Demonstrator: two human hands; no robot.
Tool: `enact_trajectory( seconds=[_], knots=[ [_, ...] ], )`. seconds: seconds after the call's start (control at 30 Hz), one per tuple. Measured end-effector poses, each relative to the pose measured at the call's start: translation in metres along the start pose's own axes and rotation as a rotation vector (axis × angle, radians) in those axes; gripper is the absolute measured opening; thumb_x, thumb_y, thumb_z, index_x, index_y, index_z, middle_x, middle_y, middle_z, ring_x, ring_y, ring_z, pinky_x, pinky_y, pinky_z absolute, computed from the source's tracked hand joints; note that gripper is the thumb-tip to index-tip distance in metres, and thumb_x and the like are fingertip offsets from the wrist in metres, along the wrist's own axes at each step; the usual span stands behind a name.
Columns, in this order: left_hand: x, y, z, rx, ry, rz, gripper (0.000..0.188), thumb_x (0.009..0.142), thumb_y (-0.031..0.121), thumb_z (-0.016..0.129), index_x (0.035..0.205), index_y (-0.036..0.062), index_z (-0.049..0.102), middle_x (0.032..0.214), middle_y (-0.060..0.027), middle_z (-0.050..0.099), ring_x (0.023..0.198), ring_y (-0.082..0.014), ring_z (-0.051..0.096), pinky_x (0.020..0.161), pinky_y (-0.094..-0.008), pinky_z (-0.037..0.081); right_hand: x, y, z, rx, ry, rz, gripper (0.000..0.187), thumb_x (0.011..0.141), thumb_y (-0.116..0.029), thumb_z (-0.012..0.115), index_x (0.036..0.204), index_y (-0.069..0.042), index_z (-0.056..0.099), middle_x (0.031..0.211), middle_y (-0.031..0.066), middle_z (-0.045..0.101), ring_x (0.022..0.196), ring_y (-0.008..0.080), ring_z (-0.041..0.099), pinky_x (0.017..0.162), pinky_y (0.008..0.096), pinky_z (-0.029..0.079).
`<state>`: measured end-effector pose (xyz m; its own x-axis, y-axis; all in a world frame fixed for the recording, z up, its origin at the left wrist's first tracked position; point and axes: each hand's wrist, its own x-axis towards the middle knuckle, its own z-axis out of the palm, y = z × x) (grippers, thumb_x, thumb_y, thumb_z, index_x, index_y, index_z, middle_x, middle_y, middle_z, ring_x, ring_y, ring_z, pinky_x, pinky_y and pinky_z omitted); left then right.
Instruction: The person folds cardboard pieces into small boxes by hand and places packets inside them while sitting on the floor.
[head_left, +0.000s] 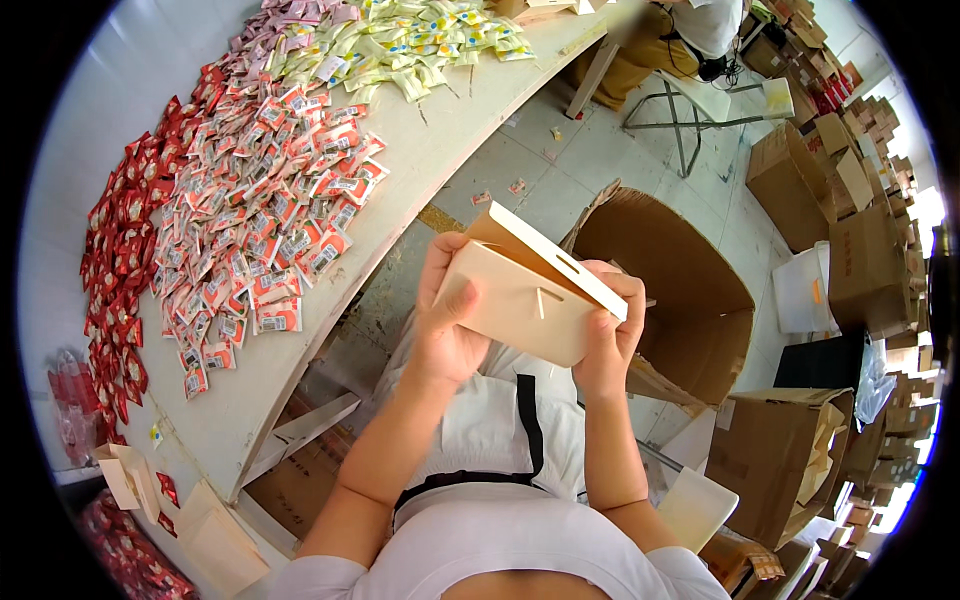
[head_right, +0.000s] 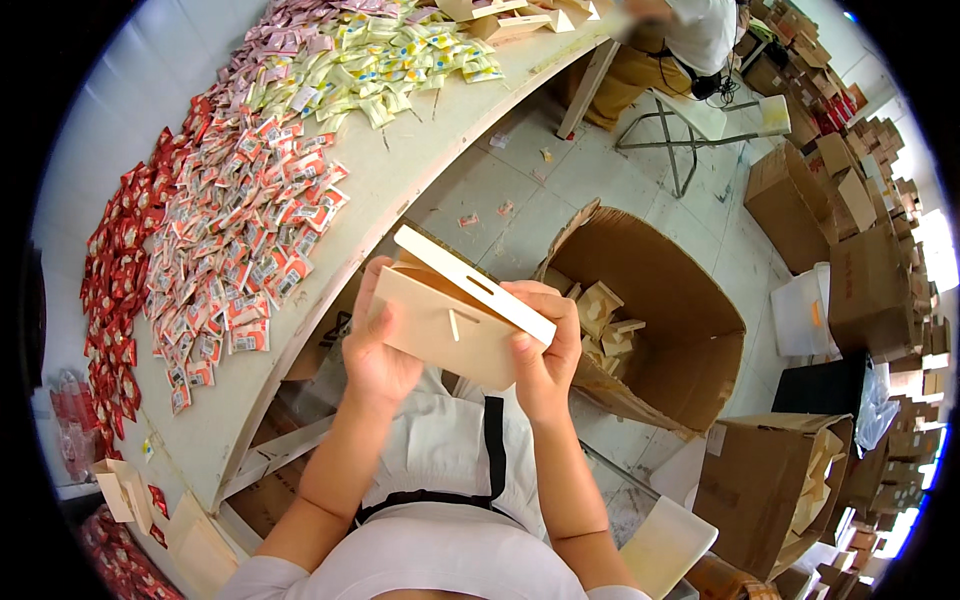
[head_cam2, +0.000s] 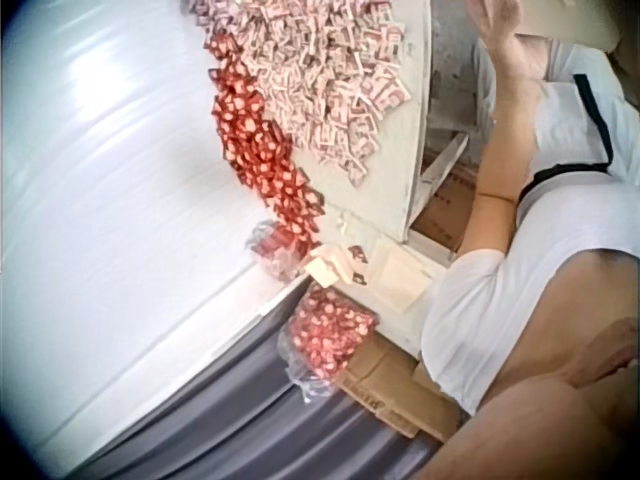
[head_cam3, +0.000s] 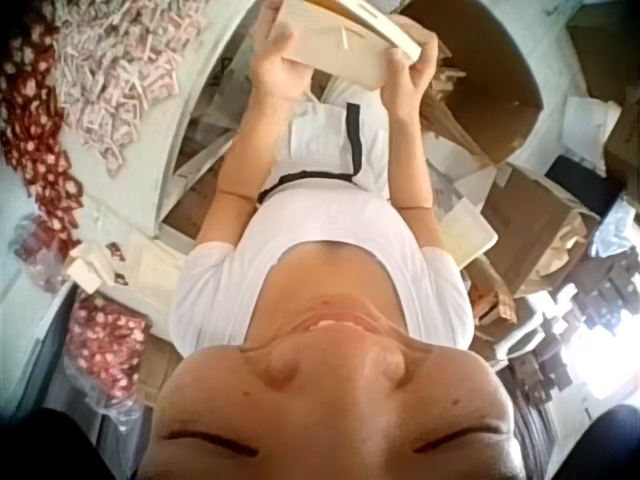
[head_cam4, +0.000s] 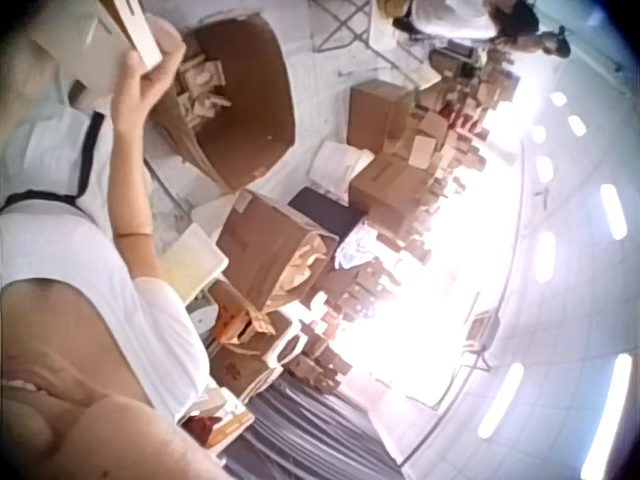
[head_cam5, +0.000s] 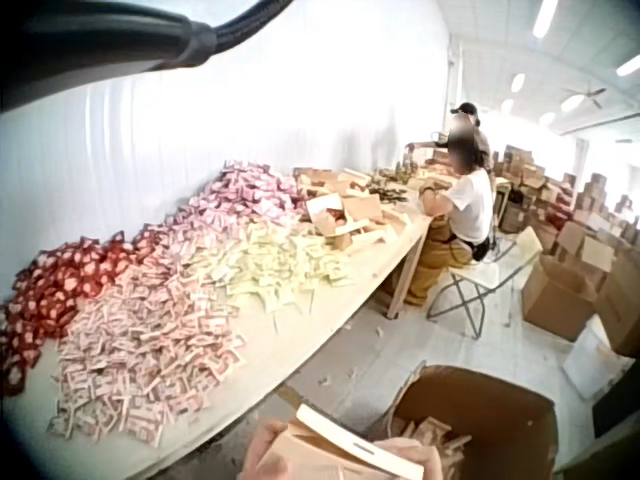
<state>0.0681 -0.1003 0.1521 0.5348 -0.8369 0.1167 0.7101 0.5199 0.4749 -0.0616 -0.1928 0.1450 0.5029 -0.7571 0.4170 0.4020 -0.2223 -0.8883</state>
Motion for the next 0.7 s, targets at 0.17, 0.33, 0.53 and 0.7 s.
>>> enact_trajectory(
  seconds=[0.17, 0.33, 0.53, 0.7],
  knots=[
    [0.006, 0.023, -0.015, 0.688, -0.100, -0.005, 0.047, 0.073, 0.006, 0.063, 0.109, 0.0069, 0.033, 0.102, -0.0068, 0.045, 0.096, -0.0150, 0.047, 0.080, -0.0291, 0.041, -0.010, -0.002, -0.011, -0.017, -0.069, 0.201, 0.037, 0.090, -0.032, 0.040, 0.103, 0.001, 0.051, 0.105, 0.0116, 0.054, 0.094, 0.0165, 0.050, 0.083, 0.0291, 0.039],
    [-0.005, 0.020, -0.008, 0.858, -0.108, 0.022, 0.050, 0.081, 0.019, 0.059, 0.118, 0.0089, 0.027, 0.093, -0.0061, 0.049, 0.085, -0.0123, 0.048, 0.077, -0.0272, 0.040, -0.020, -0.012, 0.007, 0.110, 0.095, 0.486, 0.033, 0.090, -0.030, 0.042, 0.097, 0.000, 0.053, 0.098, 0.0098, 0.057, 0.087, 0.0146, 0.053, 0.076, 0.0284, 0.043],
    [-0.016, 0.021, -0.016, 1.059, -0.171, 0.010, 0.031, 0.086, 0.025, 0.054, 0.109, 0.0045, 0.048, 0.092, -0.0059, 0.055, 0.078, -0.0093, 0.049, 0.070, -0.0241, 0.040, -0.028, -0.014, 0.001, 0.269, 0.111, 0.707, 0.034, 0.087, -0.031, 0.044, 0.095, 0.000, 0.053, 0.094, 0.0105, 0.057, 0.082, 0.0151, 0.055, 0.072, 0.0288, 0.046],
    [-0.020, 0.017, -0.015, 0.967, -0.223, 0.059, 0.035, 0.086, 0.023, 0.053, 0.116, 0.0047, 0.049, 0.109, -0.0095, 0.055, 0.090, -0.0142, 0.054, 0.076, -0.0268, 0.043, -0.031, -0.010, -0.013, 0.416, 0.049, 0.804, 0.042, 0.086, -0.036, 0.046, 0.104, 0.001, 0.052, 0.099, 0.0117, 0.057, 0.089, 0.0183, 0.056, 0.076, 0.0323, 0.046]
  ],
)
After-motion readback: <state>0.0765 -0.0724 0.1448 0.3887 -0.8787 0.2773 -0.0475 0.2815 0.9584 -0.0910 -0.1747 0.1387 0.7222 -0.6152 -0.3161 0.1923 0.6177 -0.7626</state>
